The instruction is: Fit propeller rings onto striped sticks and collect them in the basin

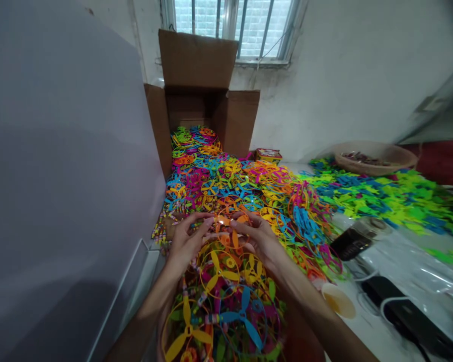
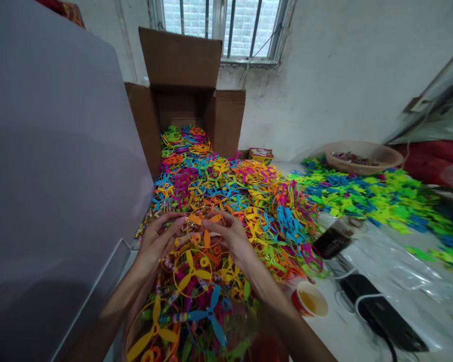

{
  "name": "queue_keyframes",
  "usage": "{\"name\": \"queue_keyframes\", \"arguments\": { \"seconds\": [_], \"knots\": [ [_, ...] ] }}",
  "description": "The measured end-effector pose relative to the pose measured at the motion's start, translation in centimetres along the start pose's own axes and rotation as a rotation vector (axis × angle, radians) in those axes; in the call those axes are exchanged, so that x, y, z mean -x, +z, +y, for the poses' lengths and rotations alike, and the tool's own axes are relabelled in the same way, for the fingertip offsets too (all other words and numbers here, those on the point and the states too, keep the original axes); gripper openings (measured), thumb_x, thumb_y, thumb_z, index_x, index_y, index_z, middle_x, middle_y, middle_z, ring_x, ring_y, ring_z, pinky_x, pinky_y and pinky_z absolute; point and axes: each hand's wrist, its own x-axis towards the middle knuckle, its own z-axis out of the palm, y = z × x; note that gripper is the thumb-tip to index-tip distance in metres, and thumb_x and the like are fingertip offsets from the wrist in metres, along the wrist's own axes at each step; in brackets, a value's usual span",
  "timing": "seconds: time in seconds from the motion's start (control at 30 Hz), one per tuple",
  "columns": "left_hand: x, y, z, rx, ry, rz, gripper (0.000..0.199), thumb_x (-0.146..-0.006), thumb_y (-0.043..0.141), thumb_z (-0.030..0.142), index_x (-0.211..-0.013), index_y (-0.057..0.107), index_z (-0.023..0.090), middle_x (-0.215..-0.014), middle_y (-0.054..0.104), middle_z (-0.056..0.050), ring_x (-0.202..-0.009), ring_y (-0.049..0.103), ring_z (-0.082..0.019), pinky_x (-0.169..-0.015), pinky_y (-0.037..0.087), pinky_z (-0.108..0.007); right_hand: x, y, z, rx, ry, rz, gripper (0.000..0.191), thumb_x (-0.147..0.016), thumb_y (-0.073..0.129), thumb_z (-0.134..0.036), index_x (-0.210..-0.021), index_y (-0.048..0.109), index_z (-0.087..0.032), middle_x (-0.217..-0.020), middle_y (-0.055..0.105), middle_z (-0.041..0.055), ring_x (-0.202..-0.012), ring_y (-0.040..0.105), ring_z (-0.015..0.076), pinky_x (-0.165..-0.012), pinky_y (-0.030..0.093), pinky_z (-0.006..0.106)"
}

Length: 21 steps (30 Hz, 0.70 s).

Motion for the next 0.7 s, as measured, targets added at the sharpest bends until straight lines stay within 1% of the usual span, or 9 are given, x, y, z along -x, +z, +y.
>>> {"name": "queue_keyframes", "arguments": {
  "seconds": [0.1,0.23,0.33,0.4,0.43,0.47,0.53,0.6,0.7],
  "knots": [
    [0.2,-0.2,0.3,0.003,0.003,0.019,0.033,-0.078,0.082,0.043,-0.092,0.070,0.016,-0.049,0.051,0.009,-0.032,0.030,0.000,-0.030,0.020,-0.012,0.2,-0.2,-0.1,0.108,-0.017,-0.023,0.034,-0.059,0.095,-0.038,-0.077,0.071,-0.021,-0.069,0.073,-0.0007,-0.053,0.063,0.0130,-0.049,0.047,0.023],
    [0.1,-0.5,0.4,-0.002,0.010,-0.038,0.030,-0.080,0.081,0.040,-0.093,0.069,0.016,-0.042,0.040,0.013,-0.030,0.025,0.000,-0.032,0.023,-0.011,0.3,-0.5,0.3,0.262,-0.025,-0.069,0.036,-0.062,0.093,-0.046,-0.079,0.075,-0.020,-0.067,0.070,-0.0009,-0.053,0.059,0.0128,-0.051,0.045,0.024],
    [0.0,-0.3,0.5,0.041,0.032,-0.079,0.028,-0.083,0.077,0.041,-0.092,0.067,0.016,-0.050,0.051,0.010,-0.029,0.028,0.001,-0.032,0.023,-0.012,0.5,-0.6,0.6,0.394,-0.057,-0.125,0.038,-0.076,0.081,-0.057,-0.087,0.076,-0.021,-0.077,0.072,0.0021,-0.069,0.065,0.0183,-0.061,0.050,0.029],
    [0.0,-0.1,0.6,0.066,0.052,-0.101,0.028,-0.086,0.074,0.043,-0.091,0.066,0.017,-0.059,0.060,0.007,-0.028,0.031,0.002,-0.031,0.021,-0.013,0.7,-0.6,0.6,0.466,-0.112,-0.096,0.039,-0.082,0.074,-0.061,-0.098,0.075,-0.025,-0.092,0.074,0.0043,-0.087,0.067,0.0228,-0.071,0.052,0.032],
    [-0.1,0.1,0.7,0.067,0.061,-0.107,0.028,-0.087,0.073,0.043,-0.091,0.066,0.017,-0.062,0.063,0.006,-0.028,0.031,0.002,-0.031,0.021,-0.013,0.8,-0.5,0.5,0.492,-0.140,-0.083,0.039,-0.083,0.074,-0.061,-0.102,0.074,-0.027,-0.097,0.073,0.0045,-0.093,0.066,0.0236,-0.073,0.052,0.032],
    [-0.1,0.1,0.8,0.062,0.066,-0.110,0.027,-0.087,0.073,0.043,-0.092,0.066,0.017,-0.063,0.063,0.006,-0.028,0.031,0.002,-0.031,0.022,-0.013,0.9,-0.4,0.3,0.515,-0.163,-0.086,0.038,-0.083,0.074,-0.060,-0.102,0.073,-0.027,-0.098,0.072,0.0043,-0.093,0.065,0.0232,-0.073,0.051,0.032],
    [-0.3,0.2,0.9,0.047,0.071,-0.113,0.027,-0.086,0.074,0.043,-0.093,0.067,0.018,-0.057,0.060,0.008,-0.027,0.030,0.001,-0.032,0.023,-0.013,1.0,-0.1,0.0,0.538,-0.185,-0.142,0.035,-0.084,0.073,-0.060,-0.090,0.070,-0.026,-0.084,0.068,0.0022,-0.078,0.062,0.0199,-0.065,0.048,0.030],
    [-0.5,0.2,1.0,0.027,0.059,-0.128,0.028,-0.085,0.074,0.043,-0.095,0.069,0.018,-0.048,0.054,0.009,-0.026,0.030,-0.001,-0.031,0.024,-0.014,1.2,0.3,-0.5,0.533,-0.185,-0.205,0.039,-0.083,0.074,-0.059,-0.074,0.064,-0.023,-0.067,0.059,-0.0015,-0.061,0.053,0.0155,-0.056,0.041,0.028],
    [-0.8,0.2,1.0,0.015,0.032,-0.169,0.029,-0.085,0.074,0.045,-0.095,0.071,0.017,-0.037,0.043,0.011,-0.025,0.028,-0.004,-0.031,0.023,-0.015,1.4,0.8,-1.0,0.476,-0.172,-0.200,0.039,-0.075,0.082,-0.055,-0.068,0.065,-0.020,-0.061,0.054,-0.0035,-0.056,0.046,0.0120,-0.053,0.033,0.026]
  ]
}}
